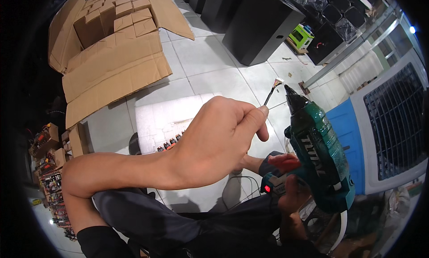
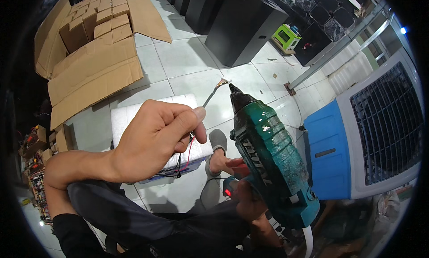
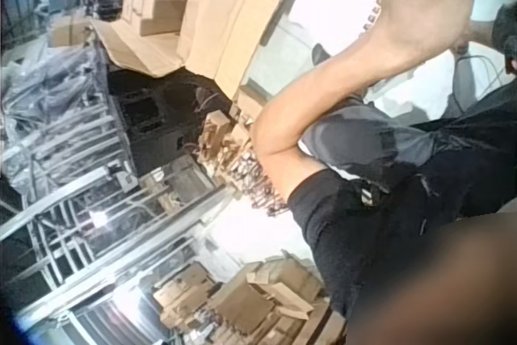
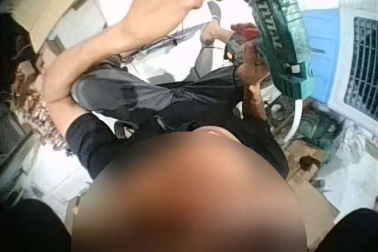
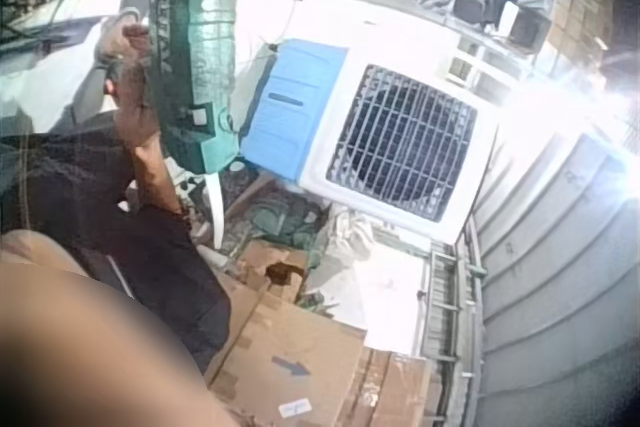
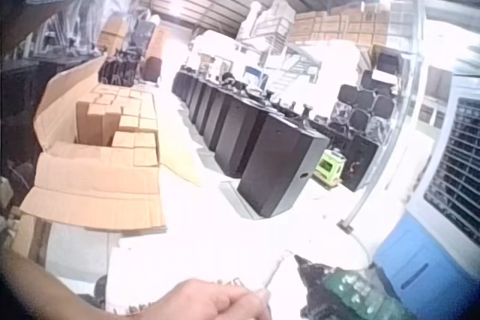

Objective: The person sits on the floor and uses a hot glue gun to apply glue to wires and components on a circuit board. They handle the board and wires, applying glue to multiple points and adjusting connections.

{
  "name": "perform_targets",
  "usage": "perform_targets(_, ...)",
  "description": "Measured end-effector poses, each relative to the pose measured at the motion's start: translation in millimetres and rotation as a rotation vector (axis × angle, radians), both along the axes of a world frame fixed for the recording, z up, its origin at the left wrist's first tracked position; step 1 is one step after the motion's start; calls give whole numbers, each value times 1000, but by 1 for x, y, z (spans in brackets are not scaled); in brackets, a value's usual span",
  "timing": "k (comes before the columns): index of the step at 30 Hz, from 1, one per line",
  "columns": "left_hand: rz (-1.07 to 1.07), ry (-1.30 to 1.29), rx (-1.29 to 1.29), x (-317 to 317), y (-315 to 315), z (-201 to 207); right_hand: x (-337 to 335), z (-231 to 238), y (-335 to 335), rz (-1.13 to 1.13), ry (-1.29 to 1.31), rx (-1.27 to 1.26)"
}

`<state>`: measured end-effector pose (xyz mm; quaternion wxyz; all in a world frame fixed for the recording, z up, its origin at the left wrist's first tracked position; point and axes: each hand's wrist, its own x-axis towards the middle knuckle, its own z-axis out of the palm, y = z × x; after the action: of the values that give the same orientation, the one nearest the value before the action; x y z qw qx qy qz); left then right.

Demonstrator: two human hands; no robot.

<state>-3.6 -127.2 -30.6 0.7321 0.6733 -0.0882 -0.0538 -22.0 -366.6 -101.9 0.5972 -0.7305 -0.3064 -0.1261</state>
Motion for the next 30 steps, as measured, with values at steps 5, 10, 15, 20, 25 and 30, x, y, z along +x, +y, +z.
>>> perform_targets(5, 29, -92, 87, 2, 0, -4, 0, -1, 2, -23, -6, -8)
perform_targets(10, 52, -120, 108, 1, -1, -3, 0, -4, 2, -35, -46, 11)
perform_targets(15, 37, -46, 111, -1, -1, 6, 0, -5, 0, -39, -41, 22)
perform_targets(20, 41, -92, 159, 0, 0, 4, 0, -5, 1, -61, -34, 24)
perform_targets(25, 32, -91, 164, -1, 1, 6, -2, -4, 3, -106, -22, 11)
perform_targets(30, 14, -46, 125, -2, 0, 9, -2, -3, 0, -108, -7, 21)
